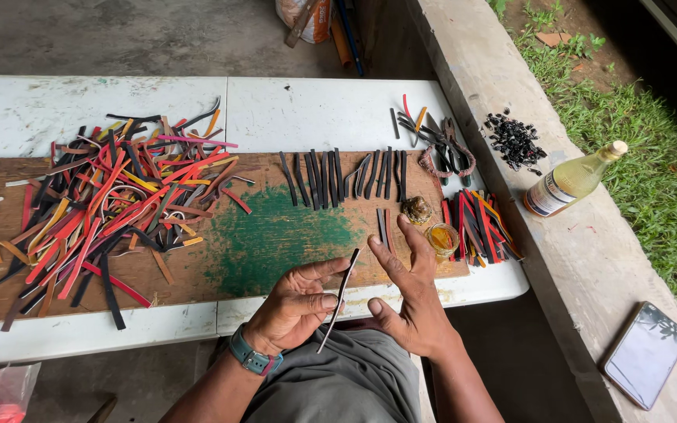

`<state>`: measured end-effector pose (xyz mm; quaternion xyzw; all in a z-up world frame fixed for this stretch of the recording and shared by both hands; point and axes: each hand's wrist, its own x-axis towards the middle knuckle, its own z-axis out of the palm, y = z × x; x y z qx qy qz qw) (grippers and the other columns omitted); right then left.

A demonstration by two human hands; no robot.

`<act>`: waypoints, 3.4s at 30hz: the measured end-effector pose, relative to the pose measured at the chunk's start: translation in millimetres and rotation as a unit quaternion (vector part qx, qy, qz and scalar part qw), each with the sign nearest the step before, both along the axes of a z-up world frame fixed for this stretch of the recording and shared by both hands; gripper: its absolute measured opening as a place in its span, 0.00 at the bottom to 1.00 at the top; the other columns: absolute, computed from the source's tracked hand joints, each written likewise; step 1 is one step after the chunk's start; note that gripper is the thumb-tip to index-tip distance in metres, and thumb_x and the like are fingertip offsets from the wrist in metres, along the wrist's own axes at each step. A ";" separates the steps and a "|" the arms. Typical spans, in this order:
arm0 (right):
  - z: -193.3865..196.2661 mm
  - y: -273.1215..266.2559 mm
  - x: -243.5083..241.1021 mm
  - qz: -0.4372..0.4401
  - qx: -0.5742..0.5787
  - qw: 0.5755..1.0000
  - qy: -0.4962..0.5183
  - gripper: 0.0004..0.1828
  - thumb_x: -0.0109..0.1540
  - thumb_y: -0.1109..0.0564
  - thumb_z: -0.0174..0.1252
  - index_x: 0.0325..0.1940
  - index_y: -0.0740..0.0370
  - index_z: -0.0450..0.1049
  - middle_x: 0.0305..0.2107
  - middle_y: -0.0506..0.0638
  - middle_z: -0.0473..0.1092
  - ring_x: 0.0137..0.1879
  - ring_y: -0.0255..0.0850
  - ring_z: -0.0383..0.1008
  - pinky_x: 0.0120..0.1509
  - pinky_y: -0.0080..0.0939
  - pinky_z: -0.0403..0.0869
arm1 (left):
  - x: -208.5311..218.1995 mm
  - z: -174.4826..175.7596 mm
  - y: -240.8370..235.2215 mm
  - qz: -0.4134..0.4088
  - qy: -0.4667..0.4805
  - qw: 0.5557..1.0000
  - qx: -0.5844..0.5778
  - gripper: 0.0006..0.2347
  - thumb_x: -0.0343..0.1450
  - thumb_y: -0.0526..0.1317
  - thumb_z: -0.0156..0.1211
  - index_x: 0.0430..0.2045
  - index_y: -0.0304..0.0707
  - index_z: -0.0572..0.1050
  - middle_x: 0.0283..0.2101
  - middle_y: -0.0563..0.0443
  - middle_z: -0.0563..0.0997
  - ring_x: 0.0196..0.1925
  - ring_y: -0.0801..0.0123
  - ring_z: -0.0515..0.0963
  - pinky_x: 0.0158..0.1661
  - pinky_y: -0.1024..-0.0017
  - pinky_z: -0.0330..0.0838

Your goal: The person repeatedly picks up individual colored cable strips from a pile, inspects them by bending and turning, and places them into color-matched rows on a wooden board. The process continues with multiple strips of different colors, including black, red, and pink, while a small jar of amber liquid and a bottle remain on the table.

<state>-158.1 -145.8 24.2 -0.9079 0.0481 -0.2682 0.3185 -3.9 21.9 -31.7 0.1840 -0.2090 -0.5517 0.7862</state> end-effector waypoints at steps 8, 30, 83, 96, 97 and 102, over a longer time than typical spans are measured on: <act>1.7 13.4 -11.9 -0.023 -0.104 0.993 -0.045 0.33 0.62 0.36 0.55 0.69 0.46 0.72 0.74 0.66 0.50 0.79 0.65 0.47 0.82 0.65 0.49 | -0.1 -2.9 -1.5 0.007 0.001 0.999 0.040 0.22 0.68 0.22 0.58 0.60 0.27 0.69 0.59 0.41 0.79 0.60 0.60 0.80 0.60 0.63 0.76; 12.5 17.5 -16.8 0.012 -0.195 0.980 -0.039 0.30 0.58 0.35 0.58 0.62 0.43 0.77 0.71 0.60 0.54 0.76 0.62 0.50 0.76 0.65 0.51 | 3.9 -2.8 0.2 0.009 -0.032 0.999 0.009 0.23 0.70 0.22 0.61 0.63 0.25 0.69 0.59 0.40 0.78 0.58 0.62 0.78 0.60 0.66 0.75; -6.4 -76.5 -14.4 -0.079 0.002 0.996 -0.031 0.29 0.55 0.40 0.63 0.57 0.54 0.76 0.61 0.59 0.62 0.70 0.54 0.61 0.74 0.51 0.59 | 10.3 -10.9 -3.3 0.118 -0.063 0.991 -0.020 0.26 0.68 0.23 0.67 0.63 0.25 0.69 0.63 0.42 0.76 0.54 0.70 0.80 0.50 0.74 0.78; 7.4 22.8 11.2 0.197 0.276 0.940 0.020 0.44 0.61 0.39 0.61 0.77 0.61 0.61 0.82 0.68 0.37 0.88 0.61 0.33 0.85 0.62 0.43 | 9.4 16.3 1.0 0.157 -0.152 0.976 -0.012 0.28 0.68 0.25 0.67 0.66 0.25 0.66 0.66 0.44 0.70 0.55 0.73 0.75 0.49 0.73 0.76; 9.4 23.4 8.6 0.177 0.235 0.955 0.029 0.44 0.60 0.39 0.60 0.77 0.58 0.62 0.81 0.68 0.37 0.87 0.62 0.35 0.84 0.63 0.44 | 9.8 16.6 0.1 0.160 -0.153 0.975 -0.014 0.28 0.69 0.25 0.67 0.66 0.25 0.66 0.67 0.44 0.70 0.55 0.73 0.75 0.49 0.73 0.76; 11.4 30.8 -0.3 0.068 0.005 0.997 0.037 0.41 0.55 0.41 0.59 0.73 0.49 0.67 0.78 0.67 0.43 0.83 0.66 0.39 0.81 0.64 0.45 | 11.8 23.1 1.5 0.160 -0.165 0.973 0.001 0.31 0.67 0.27 0.67 0.67 0.24 0.63 0.68 0.42 0.68 0.62 0.70 0.73 0.55 0.72 0.77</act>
